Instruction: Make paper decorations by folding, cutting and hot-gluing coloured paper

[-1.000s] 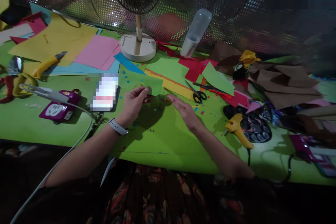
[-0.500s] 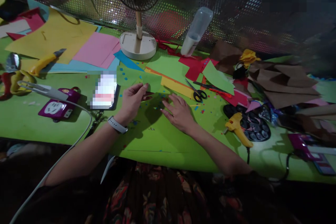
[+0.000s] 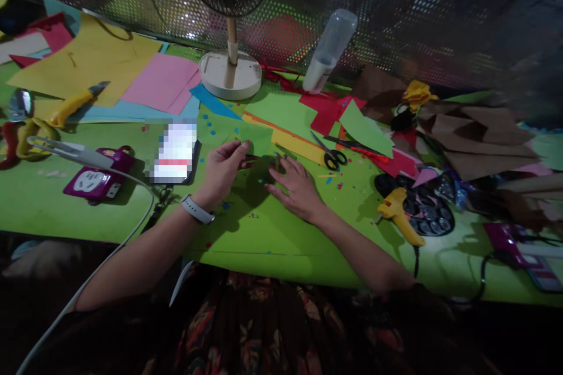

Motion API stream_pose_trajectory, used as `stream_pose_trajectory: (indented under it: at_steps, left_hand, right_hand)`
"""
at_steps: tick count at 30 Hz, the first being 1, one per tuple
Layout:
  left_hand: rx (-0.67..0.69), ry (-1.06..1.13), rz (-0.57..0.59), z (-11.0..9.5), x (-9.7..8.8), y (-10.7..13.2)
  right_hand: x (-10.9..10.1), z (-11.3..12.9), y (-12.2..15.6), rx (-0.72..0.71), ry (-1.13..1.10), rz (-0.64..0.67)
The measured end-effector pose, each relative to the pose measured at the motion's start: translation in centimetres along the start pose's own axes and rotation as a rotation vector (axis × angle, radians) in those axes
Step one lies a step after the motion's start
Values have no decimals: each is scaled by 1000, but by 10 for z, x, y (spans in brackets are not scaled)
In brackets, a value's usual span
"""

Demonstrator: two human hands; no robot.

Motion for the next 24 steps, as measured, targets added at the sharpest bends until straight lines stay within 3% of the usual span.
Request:
stream_pose_trajectory:
  at_steps: [5,17,21,24]
  left_hand:
    - [9,-20,-23,0,-2,-1]
    - [3,-13,-2,1,-1,-2]
    - [2,-16,-18,-1,-2,-2]
    - [6,-24,-1,-2,-1,-1]
  right_hand:
    - [-14,-11,4,48,-126,-133]
    - [8,0,-2,-10,147,60]
    - [2,1,11,-3,125,50]
    - [-11,-3,19,23,100,-45]
Point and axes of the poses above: each hand's wrist, its own y-axis away from the middle knuckle, its own x-axis out of the palm, z = x × y, the point moved 9 cm from there along -y, towards the middle knuckle, and after that the axes turned 8 degrees about -x, right-handed, at the moved point
